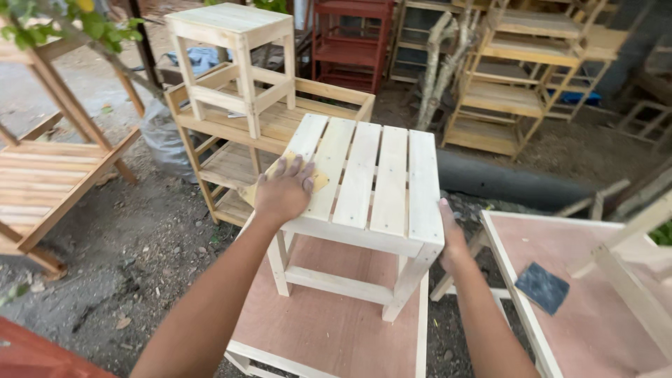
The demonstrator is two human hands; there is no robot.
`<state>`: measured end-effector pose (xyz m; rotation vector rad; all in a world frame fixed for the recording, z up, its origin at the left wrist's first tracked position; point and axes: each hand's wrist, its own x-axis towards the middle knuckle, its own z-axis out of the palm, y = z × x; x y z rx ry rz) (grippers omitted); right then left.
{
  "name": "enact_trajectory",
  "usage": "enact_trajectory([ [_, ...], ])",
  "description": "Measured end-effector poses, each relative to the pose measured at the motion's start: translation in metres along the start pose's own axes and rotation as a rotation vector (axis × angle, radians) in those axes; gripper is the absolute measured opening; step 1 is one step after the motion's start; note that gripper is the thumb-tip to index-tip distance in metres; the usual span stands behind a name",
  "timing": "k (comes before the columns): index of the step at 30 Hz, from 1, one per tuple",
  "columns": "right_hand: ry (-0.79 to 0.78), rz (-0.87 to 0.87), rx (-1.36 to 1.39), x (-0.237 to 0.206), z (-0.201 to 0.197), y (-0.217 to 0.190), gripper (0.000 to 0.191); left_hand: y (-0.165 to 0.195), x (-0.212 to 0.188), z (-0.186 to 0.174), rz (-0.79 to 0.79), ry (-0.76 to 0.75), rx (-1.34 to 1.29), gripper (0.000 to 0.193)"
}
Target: The person sands a small wooden stool with a sanding block, working over the slatted top, edges, legs and side rails. They repeatedly flip and reposition the stool on a plywood board to reach all surfaces, and at one point use a dark sanding pad on a leg.
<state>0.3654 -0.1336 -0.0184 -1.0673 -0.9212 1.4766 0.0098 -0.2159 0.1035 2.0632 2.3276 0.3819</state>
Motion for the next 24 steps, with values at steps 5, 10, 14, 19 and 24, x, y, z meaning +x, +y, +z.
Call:
enact_trajectory([
  [5,0.076,-0.073,0.187,-0.017,-0.003,0.040,0.060,0.037,-0.043,0.031,0.171,0.243,0.010,0.057],
  [10,0.103,-0.233,-0.003,-0.043,-0.007,0.084,0.071,0.039,-0.080,0.066,0.425,0.557,-0.134,0.075],
  [14,0.091,-0.411,-0.240,-0.067,-0.009,0.101,0.074,0.002,-0.073,0.082,0.513,0.566,0.043,0.074],
  [19,0.051,-0.511,-0.314,-0.054,-0.025,0.128,0.066,-0.047,-0.066,0.100,0.305,0.842,0.087,0.070],
  [24,0.109,-0.501,-0.433,-0.041,-0.035,0.179,0.071,-0.049,-0.056,0.130,0.269,0.982,-0.231,0.079],
])
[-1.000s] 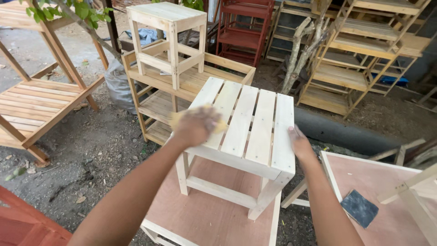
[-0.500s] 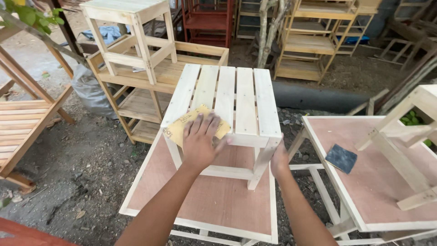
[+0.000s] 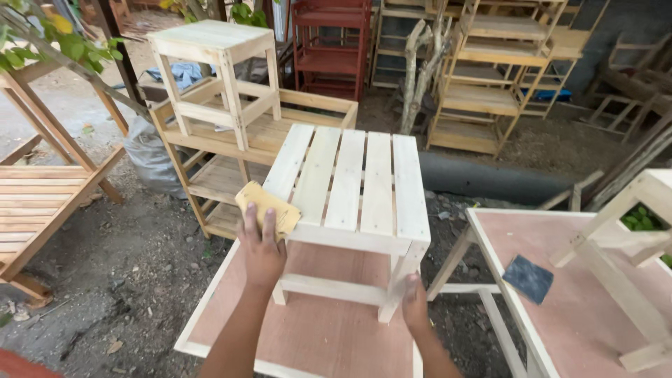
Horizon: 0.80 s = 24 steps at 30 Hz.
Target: The person sands a small wooden stool with a sanding block, working over the slatted top, edges, legs and side rails. They repeatedly flip and reposition the stool on a plywood board to reach all surfaces, and at one point use a dark sanding pad on a leg.
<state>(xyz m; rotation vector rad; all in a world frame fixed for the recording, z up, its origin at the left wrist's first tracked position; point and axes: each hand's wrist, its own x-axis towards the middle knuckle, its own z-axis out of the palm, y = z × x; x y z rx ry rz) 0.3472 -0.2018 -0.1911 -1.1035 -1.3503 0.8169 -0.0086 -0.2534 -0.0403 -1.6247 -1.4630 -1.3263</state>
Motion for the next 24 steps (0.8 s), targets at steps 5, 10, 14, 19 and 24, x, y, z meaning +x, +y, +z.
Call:
enact_trajectory([
  [5,0.005,-0.088,0.020,-0.006,0.007,-0.003,0.083,0.009,0.003,0.014,-0.025,0.037,-0.041,0.085],
  [10,0.034,-0.111,-0.069,-0.001,0.014,-0.031,0.088,0.013,0.041,-0.003,-0.096,-0.052,-0.009,0.077],
  [14,0.070,0.060,-0.152,0.022,0.003,-0.051,0.090,0.017,0.083,-0.023,-0.078,-0.115,-0.112,0.078],
  [19,0.050,0.074,-0.094,0.054,-0.013,-0.080,0.096,0.020,0.116,-0.030,-0.206,-0.283,-0.669,0.078],
  [24,-0.018,0.218,0.117,0.073,-0.013,-0.097,0.100,0.038,0.133,0.019,-0.328,-0.219,0.115,0.052],
])
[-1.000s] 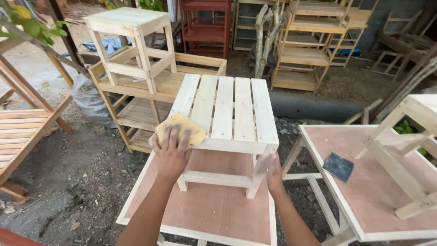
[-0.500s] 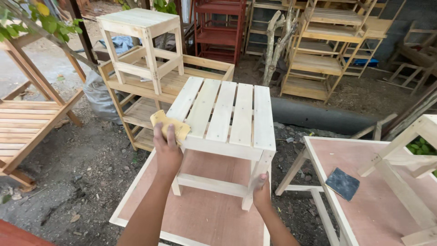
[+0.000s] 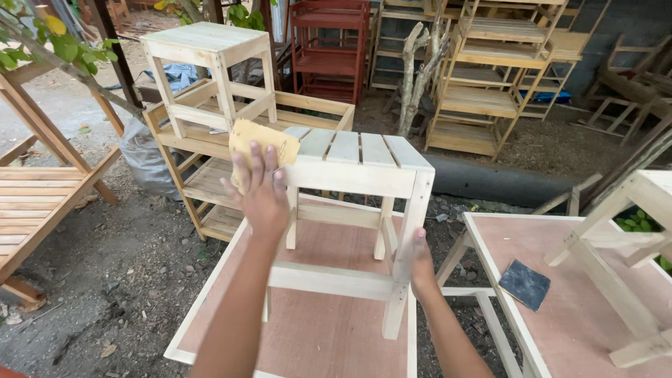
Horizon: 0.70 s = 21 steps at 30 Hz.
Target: The person sands a small wooden stool with a sanding block, working over the slatted top, edges, legs and side rails. They repeatedly flip and reposition the stool on a plywood board to reach all surfaces, and at one point use a dark sanding pad on a leg.
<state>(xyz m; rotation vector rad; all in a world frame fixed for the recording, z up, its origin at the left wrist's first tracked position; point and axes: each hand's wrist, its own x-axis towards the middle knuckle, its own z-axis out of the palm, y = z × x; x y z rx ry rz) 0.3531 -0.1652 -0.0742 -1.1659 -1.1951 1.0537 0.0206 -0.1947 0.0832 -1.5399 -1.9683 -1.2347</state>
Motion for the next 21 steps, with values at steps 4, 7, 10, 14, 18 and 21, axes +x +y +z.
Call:
enact_trajectory([
  [4,-0.001,0.065,0.066,0.019,0.006,-0.006,0.100,0.074,-0.017,0.046,0.092,0.203,-0.350,0.050],
  [7,0.017,0.002,0.051,0.028,0.010,-0.013,0.100,0.155,-0.051,0.074,0.432,0.095,-0.381,0.048],
  [10,0.017,-0.114,0.070,0.024,0.015,-0.018,0.096,0.180,-0.062,0.087,0.654,-0.021,-0.317,0.047],
  [14,0.114,-0.094,0.025,0.017,0.026,-0.025,0.092,0.102,-0.024,0.074,0.440,-0.183,-0.479,0.043],
  [18,0.066,-0.178,0.054,0.022,0.032,-0.038,0.086,0.030,0.030,0.065,0.079,0.251,-0.117,0.049],
  [21,0.072,-0.126,0.048,0.029,0.040,-0.047,0.081,0.072,0.034,0.088,0.024,0.358,-0.922,0.056],
])
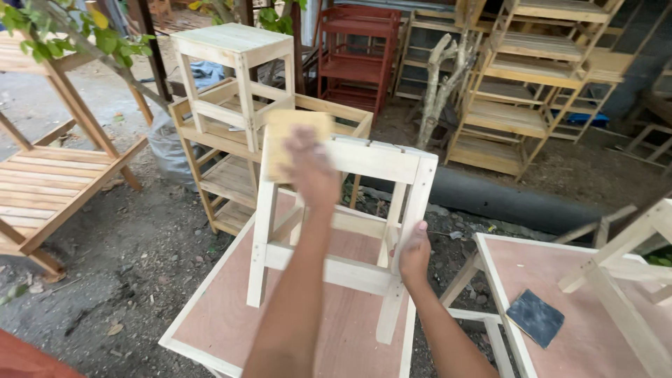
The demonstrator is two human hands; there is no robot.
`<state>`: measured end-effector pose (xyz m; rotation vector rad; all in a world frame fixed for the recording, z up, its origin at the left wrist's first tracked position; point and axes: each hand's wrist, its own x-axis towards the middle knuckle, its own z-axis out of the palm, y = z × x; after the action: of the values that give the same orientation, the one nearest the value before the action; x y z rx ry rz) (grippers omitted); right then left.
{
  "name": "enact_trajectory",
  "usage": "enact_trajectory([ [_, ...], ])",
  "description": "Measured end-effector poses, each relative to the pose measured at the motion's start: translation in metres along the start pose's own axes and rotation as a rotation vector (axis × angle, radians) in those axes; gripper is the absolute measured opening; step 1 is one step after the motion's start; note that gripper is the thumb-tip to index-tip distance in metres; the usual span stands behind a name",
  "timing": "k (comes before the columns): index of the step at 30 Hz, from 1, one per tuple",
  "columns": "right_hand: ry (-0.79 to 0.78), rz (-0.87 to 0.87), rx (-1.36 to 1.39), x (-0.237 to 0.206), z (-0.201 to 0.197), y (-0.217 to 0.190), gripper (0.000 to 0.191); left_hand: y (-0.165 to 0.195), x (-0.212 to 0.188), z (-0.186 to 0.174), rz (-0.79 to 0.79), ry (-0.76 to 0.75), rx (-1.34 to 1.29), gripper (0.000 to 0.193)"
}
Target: The person sands a small wooden stool with a sanding block, working over the slatted top, edges, legs and side rails. They repeatedly flip and reposition the stool on a plywood board to reach all surfaces, and at one point use a dark sanding pad on a leg.
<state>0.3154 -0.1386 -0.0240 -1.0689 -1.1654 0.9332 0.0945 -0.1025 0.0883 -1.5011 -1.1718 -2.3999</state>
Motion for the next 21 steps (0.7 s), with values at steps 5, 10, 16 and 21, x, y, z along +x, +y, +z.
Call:
enact_trajectory([
  [5,-0.007,-0.077,0.004,0.012,0.002,-0.010,0.083,0.038,-0.078,0.080,0.426,-0.517,0.808,0.053],
  [10,0.026,-0.016,-0.051,0.012,0.004,-0.014,0.078,0.001,-0.008,0.009,0.246,-0.329,0.579,0.048],
  [16,0.028,0.029,0.006,0.014,0.004,-0.013,0.076,-0.012,0.028,-0.011,-0.063,-0.101,0.816,0.051],
  [21,0.055,0.038,0.058,0.028,0.001,-0.008,0.078,0.039,-0.060,0.083,0.455,-0.572,0.728,0.048],
])
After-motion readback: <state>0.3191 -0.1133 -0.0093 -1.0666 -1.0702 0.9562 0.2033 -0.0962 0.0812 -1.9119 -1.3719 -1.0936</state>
